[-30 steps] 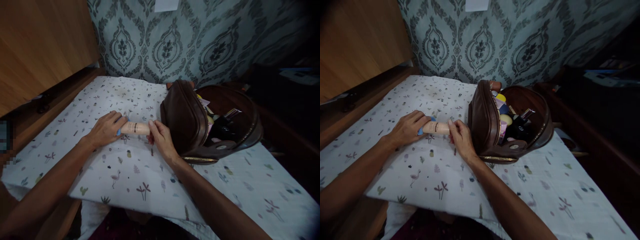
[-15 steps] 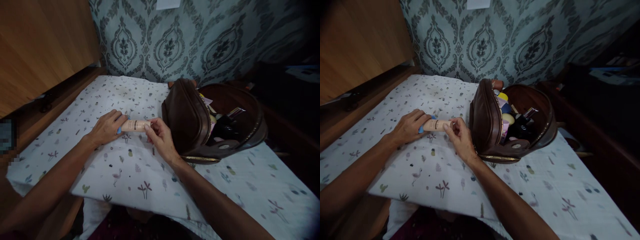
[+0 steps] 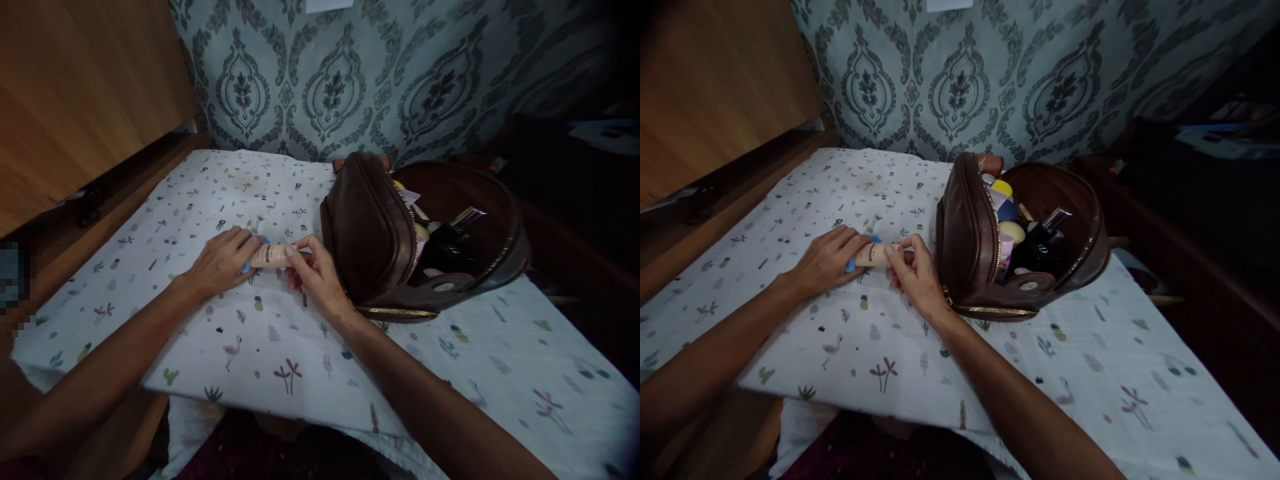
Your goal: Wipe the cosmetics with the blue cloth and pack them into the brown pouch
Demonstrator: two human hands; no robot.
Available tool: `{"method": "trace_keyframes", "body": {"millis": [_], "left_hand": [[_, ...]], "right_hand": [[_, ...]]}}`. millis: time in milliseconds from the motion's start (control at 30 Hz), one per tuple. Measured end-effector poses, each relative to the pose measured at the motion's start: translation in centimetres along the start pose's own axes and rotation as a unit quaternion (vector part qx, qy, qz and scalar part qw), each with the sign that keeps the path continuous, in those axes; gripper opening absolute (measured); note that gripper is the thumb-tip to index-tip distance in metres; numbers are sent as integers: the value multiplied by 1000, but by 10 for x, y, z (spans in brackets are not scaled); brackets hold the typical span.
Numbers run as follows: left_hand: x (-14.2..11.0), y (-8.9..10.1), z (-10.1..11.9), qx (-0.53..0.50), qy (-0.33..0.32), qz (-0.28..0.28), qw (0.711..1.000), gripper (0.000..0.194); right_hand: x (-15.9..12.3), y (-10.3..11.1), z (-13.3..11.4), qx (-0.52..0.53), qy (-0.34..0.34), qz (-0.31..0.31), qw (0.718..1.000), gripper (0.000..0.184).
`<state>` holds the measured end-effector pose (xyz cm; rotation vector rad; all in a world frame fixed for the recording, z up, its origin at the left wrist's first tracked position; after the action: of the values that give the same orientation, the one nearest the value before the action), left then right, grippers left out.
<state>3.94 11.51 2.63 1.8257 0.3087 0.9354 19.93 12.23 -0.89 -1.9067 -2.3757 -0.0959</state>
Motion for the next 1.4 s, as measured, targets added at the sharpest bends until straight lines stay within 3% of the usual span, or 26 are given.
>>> {"method": "trace_keyframes", "body": {"millis": [200,333,467,733,1067,1400], "left_hand": [[10,-2,23,-29,7,11,999,32],[7,-5,7,-65,-2,-59,996,25],[-1,-8,-19,-102,37,-128,986,24],[-6,-8,-33,-133,83,-183,971,28],[-8,0,-30,1,28,-64,998,28],[-5,6,-21,62,18,15,998,29]], "right_hand": [[-5,-9,6,-5,-7,-21,1000,47],[-4,-6,5,-25,-2,-17,1000,43],[0,-1,4,-40,16,2,999,44],[1,8,-4,-67,58,26,996,36],[2,11,-10,-53,80,47,994,40],[3,4,-6,64,-15,40,997,48]]}}
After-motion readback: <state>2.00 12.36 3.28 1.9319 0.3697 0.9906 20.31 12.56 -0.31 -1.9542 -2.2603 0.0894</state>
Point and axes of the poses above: each hand's wrist, its own x-axis towards the middle knuckle, its own y-axis out of the back of the hand, z = x × y, the point moved 6 cm from there along x, towards the middle knuckle, and after that the axes turned 3 degrees about -x, right-handed, at the moved point
